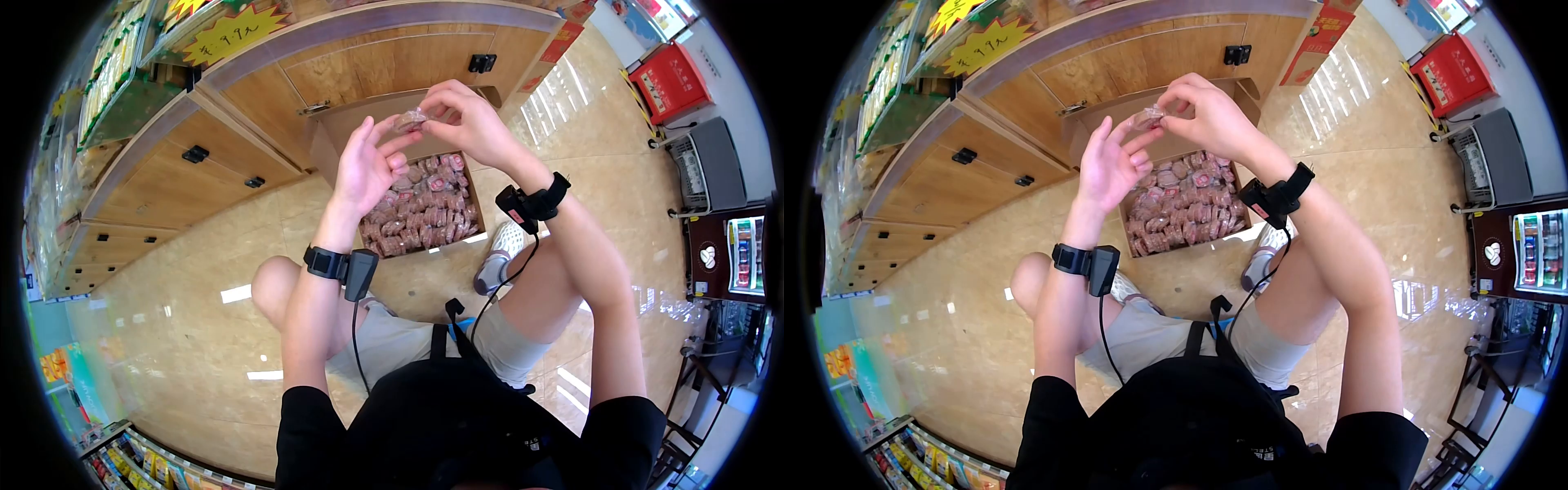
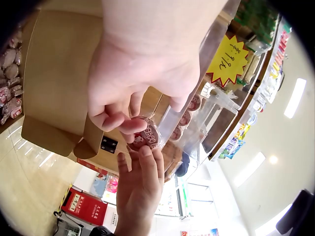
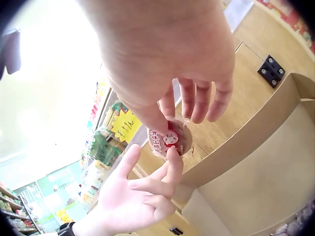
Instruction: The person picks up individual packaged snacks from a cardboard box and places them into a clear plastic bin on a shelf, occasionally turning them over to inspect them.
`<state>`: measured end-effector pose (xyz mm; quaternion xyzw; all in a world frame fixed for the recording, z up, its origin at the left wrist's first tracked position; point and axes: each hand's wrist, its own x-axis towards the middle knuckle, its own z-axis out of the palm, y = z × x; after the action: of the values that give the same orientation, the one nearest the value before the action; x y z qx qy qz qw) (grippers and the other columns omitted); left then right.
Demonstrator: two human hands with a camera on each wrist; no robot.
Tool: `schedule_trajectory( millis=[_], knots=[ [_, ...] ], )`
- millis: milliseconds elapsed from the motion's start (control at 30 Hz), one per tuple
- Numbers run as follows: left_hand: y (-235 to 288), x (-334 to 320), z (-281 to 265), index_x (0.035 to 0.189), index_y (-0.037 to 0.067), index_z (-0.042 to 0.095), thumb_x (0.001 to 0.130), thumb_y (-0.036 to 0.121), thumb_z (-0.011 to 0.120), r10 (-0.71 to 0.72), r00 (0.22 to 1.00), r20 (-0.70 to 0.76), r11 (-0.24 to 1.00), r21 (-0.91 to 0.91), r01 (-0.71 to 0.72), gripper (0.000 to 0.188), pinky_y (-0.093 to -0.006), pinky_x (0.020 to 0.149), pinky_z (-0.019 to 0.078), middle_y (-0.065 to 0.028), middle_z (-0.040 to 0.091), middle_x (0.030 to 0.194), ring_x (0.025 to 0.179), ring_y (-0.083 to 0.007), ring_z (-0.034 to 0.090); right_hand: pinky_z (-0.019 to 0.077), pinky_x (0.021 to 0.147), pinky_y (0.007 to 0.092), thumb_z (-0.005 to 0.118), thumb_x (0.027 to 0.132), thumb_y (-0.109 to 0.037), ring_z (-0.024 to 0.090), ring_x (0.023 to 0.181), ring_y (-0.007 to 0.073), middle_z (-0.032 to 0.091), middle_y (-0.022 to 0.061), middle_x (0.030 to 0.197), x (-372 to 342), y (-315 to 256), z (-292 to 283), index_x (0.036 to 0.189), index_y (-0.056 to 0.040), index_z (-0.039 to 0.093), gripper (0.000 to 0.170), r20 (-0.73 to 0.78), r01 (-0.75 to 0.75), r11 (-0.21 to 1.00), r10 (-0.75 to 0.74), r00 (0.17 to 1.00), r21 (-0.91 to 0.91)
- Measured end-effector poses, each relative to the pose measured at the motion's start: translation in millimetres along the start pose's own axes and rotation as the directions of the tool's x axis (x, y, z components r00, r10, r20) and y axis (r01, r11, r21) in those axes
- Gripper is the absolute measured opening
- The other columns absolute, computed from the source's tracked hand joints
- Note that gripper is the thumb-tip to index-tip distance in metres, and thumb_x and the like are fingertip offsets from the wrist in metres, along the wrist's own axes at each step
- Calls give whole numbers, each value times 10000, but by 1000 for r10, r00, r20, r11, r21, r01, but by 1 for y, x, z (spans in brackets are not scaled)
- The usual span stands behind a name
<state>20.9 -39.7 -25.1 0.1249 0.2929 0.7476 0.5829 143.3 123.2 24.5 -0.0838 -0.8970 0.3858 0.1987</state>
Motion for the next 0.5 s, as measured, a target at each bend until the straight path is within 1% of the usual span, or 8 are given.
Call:
schedule_trajectory(
  millis=[67, 167, 200, 300, 400, 500],
  knots=[
    [1, 1, -1, 1290, 38, 409, 931, 483, 423, 11, 1000, 2, 998, 55, -11, 572, -258, 628, 360, -154, 585, 1074, 635, -111, 408, 468, 739, 247, 649, 812, -97, 582, 842, 122, 583, 52, 1003, 1, 1, -3, 1008, -41, 617, 207, -7, -41, 999, 41, 999, 9],
    [2, 3, -3, 1296, 39, 408, 930, 492, 422, 49, 998, -35, 991, 123, -45, 583, -252, 617, 354, -129, 590, 1031, 621, -107, 404, 469, 763, 249, 648, 827, -107, 583, 862, 104, 620, 41, 952, 1, -5, -13, 1000, -13, 608, 201, 50, -288, 942, 284, 958, 171],
    [2, 3, -3, 1294, 39, 412, 929, 495, 422, 61, 997, -40, 988, 145, -55, 584, -248, 615, 352, -121, 590, 1020, 620, -103, 406, 465, 791, 247, 640, 847, -125, 578, 892, 91, 638, 38, 942, 1, 4, -14, 1009, 9, 598, 214, 32, -272, 941, 272, 962, 203],
    [5, 6, -3, 1284, 41, 427, 929, 500, 422, 103, 993, -51, 972, 215, -90, 580, -239, 607, 346, -98, 587, 986, 619, -91, 413, 458, 806, 243, 632, 857, -125, 583, 894, 99, 637, 37, 942, 0, 11, -21, 1034, 13, 589, 229, 34, -244, 897, 249, 968, 367],
    [8, 8, -4, 1266, 40, 448, 930, 495, 425, 147, 987, -69, 953, 275, -123, 566, -232, 603, 343, -77, 583, 966, 626, -81, 422, 465, 766, 235, 634, 845, -108, 595, 857, 101, 642, 40, 938, -1, 6, -27, 1026, 19, 595, 224, -12, -245, 861, 279, 960, 446],
    [12, 11, -6, 1248, 39, 465, 932, 488, 428, 183, 979, -90, 943, 296, -149, 550, -228, 604, 344, -65, 583, 959, 630, -75, 428, 459, 768, 231, 626, 855, -107, 586, 865, 91, 643, 32, 946, -2, 0, -32, 1035, 0, 592, 213, -9, -292, 843, 331, 943, 452]
  ],
)
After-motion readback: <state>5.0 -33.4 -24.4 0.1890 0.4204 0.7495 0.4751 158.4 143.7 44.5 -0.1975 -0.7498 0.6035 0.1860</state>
